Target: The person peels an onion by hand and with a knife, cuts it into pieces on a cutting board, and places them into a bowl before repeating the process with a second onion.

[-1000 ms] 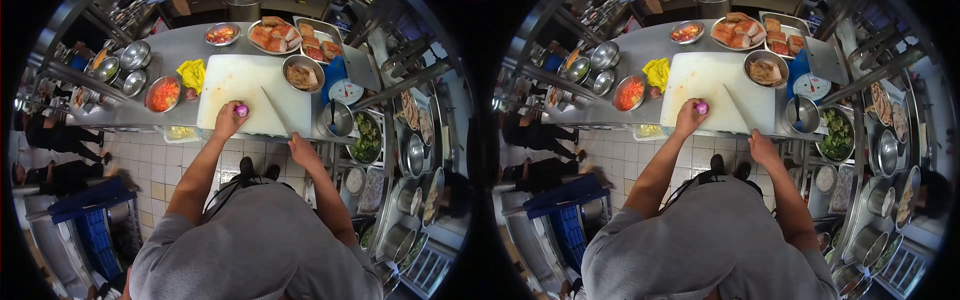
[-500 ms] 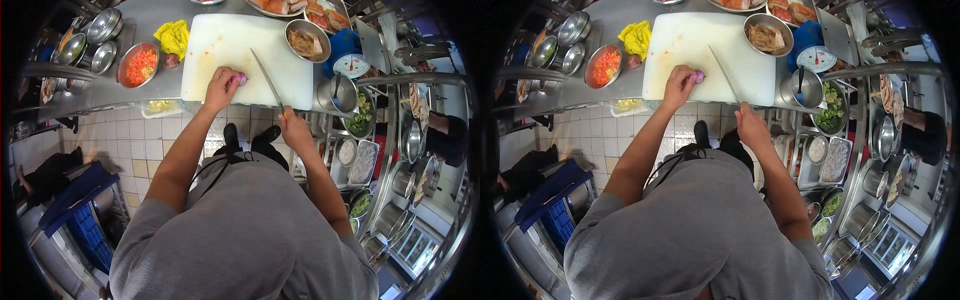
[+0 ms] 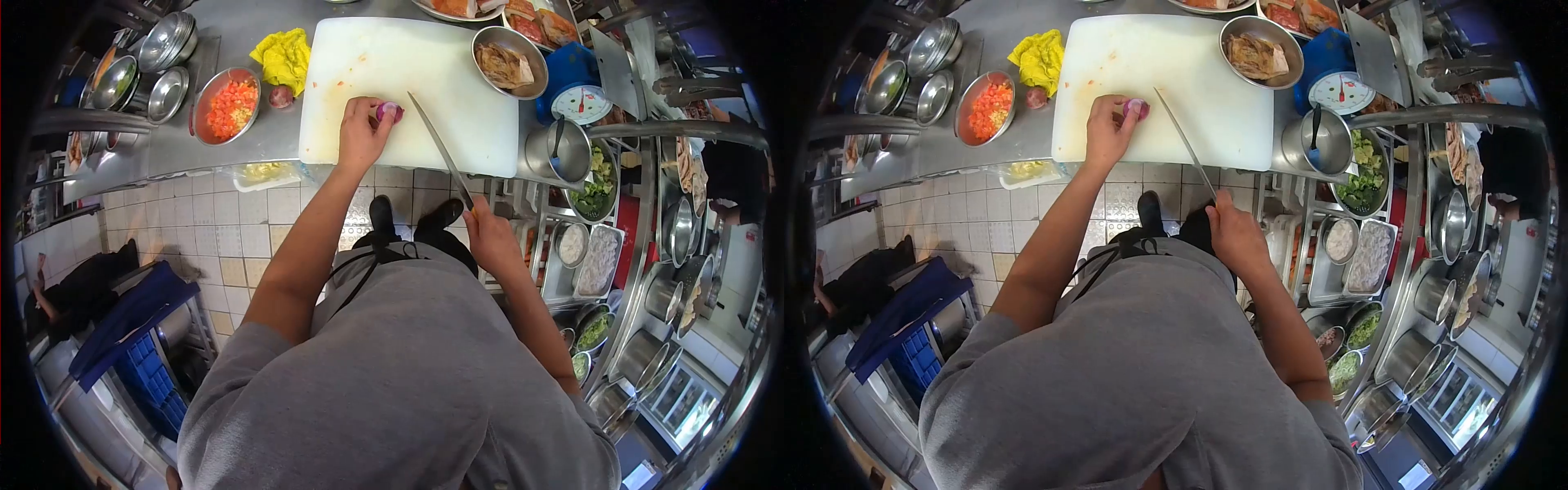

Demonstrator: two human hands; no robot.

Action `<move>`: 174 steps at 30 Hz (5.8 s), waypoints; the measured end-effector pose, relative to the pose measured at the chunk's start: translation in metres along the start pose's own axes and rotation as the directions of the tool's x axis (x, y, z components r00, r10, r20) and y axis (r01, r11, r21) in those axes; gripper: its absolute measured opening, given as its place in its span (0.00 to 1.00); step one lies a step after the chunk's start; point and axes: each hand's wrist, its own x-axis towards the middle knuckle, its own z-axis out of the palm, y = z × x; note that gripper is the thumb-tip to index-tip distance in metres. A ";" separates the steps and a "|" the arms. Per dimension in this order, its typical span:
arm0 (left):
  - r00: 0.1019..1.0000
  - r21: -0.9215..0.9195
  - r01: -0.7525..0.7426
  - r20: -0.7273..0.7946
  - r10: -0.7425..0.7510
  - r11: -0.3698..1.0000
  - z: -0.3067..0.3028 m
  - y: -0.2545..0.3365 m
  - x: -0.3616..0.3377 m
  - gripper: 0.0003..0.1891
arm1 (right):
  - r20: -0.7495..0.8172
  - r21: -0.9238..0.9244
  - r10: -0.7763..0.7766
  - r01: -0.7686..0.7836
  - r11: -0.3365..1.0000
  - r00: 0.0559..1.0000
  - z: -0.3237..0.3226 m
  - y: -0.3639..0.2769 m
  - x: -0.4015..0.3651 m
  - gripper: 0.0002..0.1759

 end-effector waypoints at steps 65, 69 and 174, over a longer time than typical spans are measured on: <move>0.900 0.247 -0.393 0.304 0.314 0.886 -0.026 -0.001 -0.009 0.19 | -0.013 0.078 -0.086 0.087 0.993 0.996 0.039 0.024 0.051 0.11; 0.894 0.195 -0.371 0.338 0.293 0.908 -0.028 -0.004 -0.008 0.18 | -0.010 0.112 -0.055 0.056 0.992 0.998 0.037 0.020 0.052 0.11; 0.878 0.114 -0.304 0.420 0.231 0.946 -0.031 0.007 -0.009 0.07 | 0.145 0.024 0.030 -0.034 0.999 0.989 0.030 -0.012 0.005 0.07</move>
